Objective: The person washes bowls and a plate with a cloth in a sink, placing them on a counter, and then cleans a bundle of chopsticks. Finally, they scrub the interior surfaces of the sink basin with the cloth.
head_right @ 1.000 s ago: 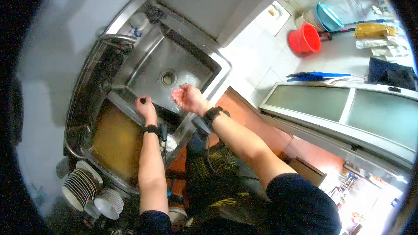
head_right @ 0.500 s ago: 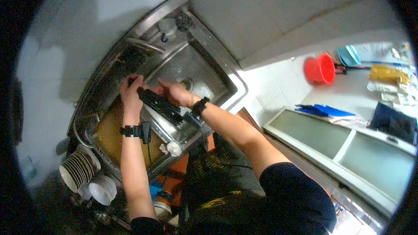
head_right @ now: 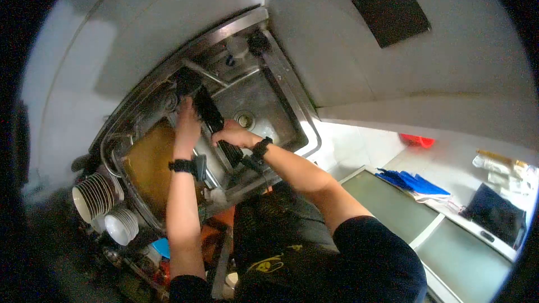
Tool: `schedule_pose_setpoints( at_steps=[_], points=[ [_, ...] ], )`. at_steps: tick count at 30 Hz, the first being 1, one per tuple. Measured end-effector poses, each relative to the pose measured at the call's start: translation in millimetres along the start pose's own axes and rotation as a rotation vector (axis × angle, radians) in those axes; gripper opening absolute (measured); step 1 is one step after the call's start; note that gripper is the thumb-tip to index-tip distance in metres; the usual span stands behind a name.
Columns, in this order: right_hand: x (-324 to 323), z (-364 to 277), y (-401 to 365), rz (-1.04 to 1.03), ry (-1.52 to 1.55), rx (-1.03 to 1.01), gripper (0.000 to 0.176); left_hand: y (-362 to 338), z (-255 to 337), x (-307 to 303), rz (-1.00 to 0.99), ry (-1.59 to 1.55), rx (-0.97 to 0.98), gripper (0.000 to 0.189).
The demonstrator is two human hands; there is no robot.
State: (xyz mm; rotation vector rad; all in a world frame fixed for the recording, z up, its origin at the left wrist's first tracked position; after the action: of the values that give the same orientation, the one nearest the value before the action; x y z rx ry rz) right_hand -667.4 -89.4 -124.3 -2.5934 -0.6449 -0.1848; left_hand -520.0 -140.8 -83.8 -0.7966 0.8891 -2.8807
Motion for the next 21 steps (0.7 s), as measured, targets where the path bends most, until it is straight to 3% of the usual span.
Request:
schedule_pose_setpoints(
  at_steps=[2, 5, 6, 8, 9, 10, 12, 14, 15, 18, 21],
  points=[
    [3, -20, -9, 0.031, 0.175, -0.071, 0.027, -17, -33, -25, 0.012, -0.097, 0.007, 0.056],
    [20, -57, -20, 0.200, -0.191, 0.151, 0.044, -42, -70, -28, 0.131, -0.120, -0.039, 0.069],
    [31, -55, -19, 0.260, -0.225, 0.120, 0.052, -56, -64, -3, 0.297, -0.182, -0.014, 0.067],
    [55, -48, -19, 0.401, -0.297, 0.055, 0.068, -48, -66, -17, 0.130, -0.225, -0.056, 0.070],
    [61, -30, -13, 0.327, -0.195, -0.018, 0.079, -47, -66, -20, 0.092, -0.260, -0.059, 0.070],
    [80, -45, -15, 0.452, -0.302, -0.117, 0.071, -48, -67, -25, 0.078, -0.290, -0.051, 0.070],
    [96, -20, 0, 0.599, -0.755, -0.039, 0.079, -48, -67, -29, 0.054, -0.328, -0.038, 0.070],
    [105, -41, -9, 0.458, -0.910, -0.104, 0.083, -51, -65, -32, 0.043, -0.336, -0.037, 0.069],
    [110, -52, -10, 0.494, -1.041, -0.079, 0.081, -50, -63, -33, 0.034, -0.338, -0.038, 0.069],
    [124, -53, -11, 0.494, -1.003, -0.045, 0.080, -50, -56, -37, 0.009, -0.349, -0.028, 0.069],
    [148, -37, -7, 0.564, -0.943, -0.221, 0.078, -50, -49, -43, -0.013, -0.354, -0.019, 0.069]
  ],
)
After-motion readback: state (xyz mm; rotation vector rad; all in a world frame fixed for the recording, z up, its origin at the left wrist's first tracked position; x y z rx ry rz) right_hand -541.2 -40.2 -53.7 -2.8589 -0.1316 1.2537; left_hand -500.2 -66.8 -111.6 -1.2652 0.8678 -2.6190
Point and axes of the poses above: each hand's wrist, its own y-axis towards the middle knuckle, its own x-axis out of the palm, z = x × y, the point moved 1 cm from there along y, towards the middle knuckle, and after that the axes turned 4 degrees about -z, right-handed, at the moved point
